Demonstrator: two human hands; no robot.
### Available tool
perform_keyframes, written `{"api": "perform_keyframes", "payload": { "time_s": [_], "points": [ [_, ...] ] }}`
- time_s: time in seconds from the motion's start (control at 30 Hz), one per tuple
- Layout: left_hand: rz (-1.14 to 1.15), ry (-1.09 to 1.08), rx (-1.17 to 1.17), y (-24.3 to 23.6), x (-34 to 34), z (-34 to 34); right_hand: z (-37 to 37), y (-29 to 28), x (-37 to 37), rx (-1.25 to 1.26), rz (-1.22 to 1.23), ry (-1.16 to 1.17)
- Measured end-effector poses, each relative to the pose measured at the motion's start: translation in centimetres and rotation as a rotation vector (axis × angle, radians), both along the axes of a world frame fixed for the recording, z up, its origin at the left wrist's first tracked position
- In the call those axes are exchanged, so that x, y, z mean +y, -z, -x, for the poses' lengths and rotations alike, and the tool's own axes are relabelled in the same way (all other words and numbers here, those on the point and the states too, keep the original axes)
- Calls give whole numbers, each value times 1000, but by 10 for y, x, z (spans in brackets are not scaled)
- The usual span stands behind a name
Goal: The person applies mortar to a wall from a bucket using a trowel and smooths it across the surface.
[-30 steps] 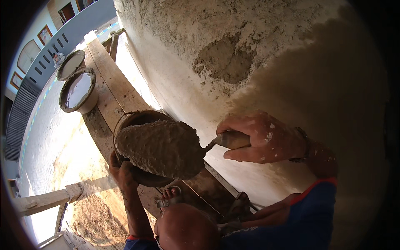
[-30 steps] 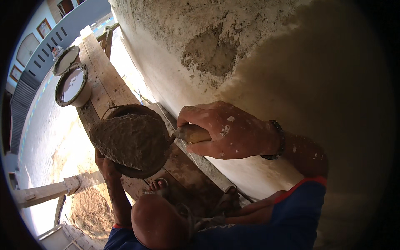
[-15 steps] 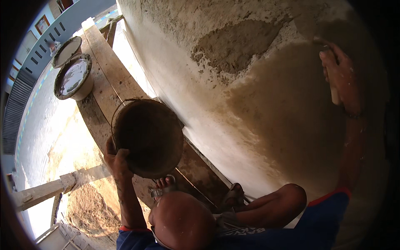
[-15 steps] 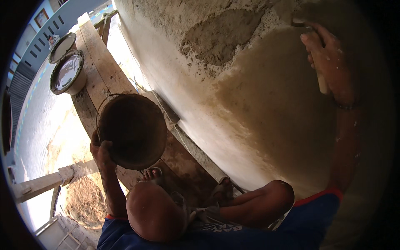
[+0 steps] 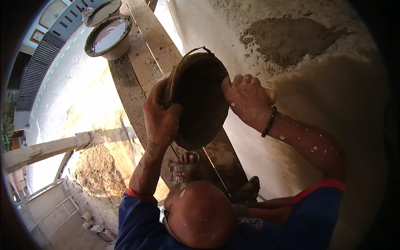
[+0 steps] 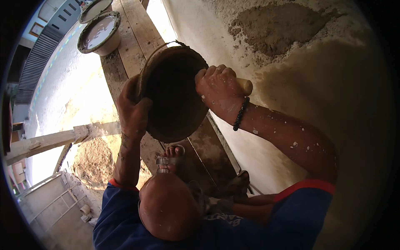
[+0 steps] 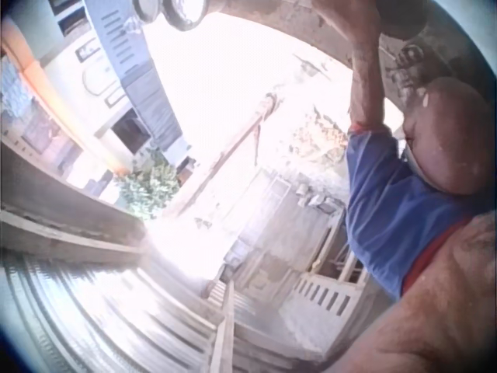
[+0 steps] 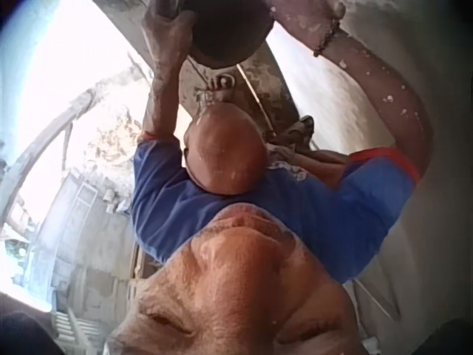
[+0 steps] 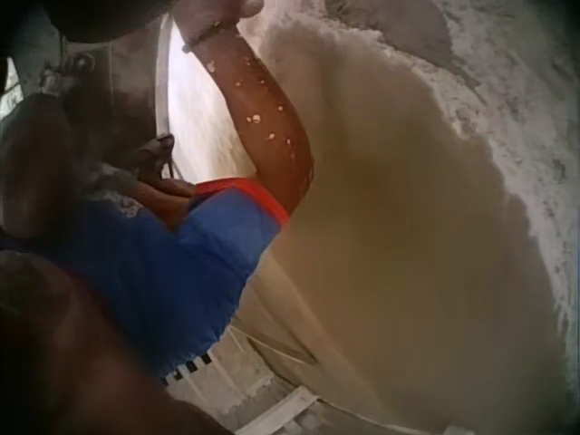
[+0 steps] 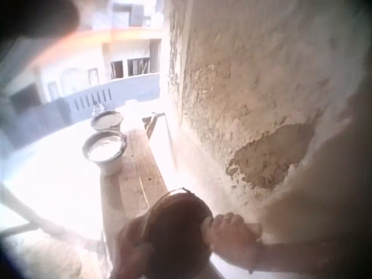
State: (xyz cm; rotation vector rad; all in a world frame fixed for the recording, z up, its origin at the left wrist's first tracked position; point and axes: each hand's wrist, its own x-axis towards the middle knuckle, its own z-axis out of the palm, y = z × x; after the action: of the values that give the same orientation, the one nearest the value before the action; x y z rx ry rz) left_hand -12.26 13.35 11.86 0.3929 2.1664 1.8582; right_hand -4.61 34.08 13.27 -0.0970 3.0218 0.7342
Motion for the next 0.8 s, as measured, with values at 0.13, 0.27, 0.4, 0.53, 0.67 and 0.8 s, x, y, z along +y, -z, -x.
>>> {"api": "perform_keyframes", "payload": {
  "time_s": [0.13, 0.27, 0.4, 0.53, 0.67, 0.8],
  "points": [
    [101, 42, 217, -18, 9, -3, -4, 6, 13, -174, 470, 101],
    [114, 60, 272, -15, -6, 0, -9, 66, 29, -221, 755, -65],
    [-12, 125, 326, -13, 5, 1, -53, 169, 42, -344, 2023, 102],
    [-139, -9, 47, -19, -14, 8, -34, 102, 3, -430, 1957, 26],
    [-231, -47, 73, 4, -29, 18, -31, 57, -6, -7, 941, -316],
    [-286, -121, -16, 12, -31, 19, -22, 46, 0, -139, 1022, 63]
  ]
}}
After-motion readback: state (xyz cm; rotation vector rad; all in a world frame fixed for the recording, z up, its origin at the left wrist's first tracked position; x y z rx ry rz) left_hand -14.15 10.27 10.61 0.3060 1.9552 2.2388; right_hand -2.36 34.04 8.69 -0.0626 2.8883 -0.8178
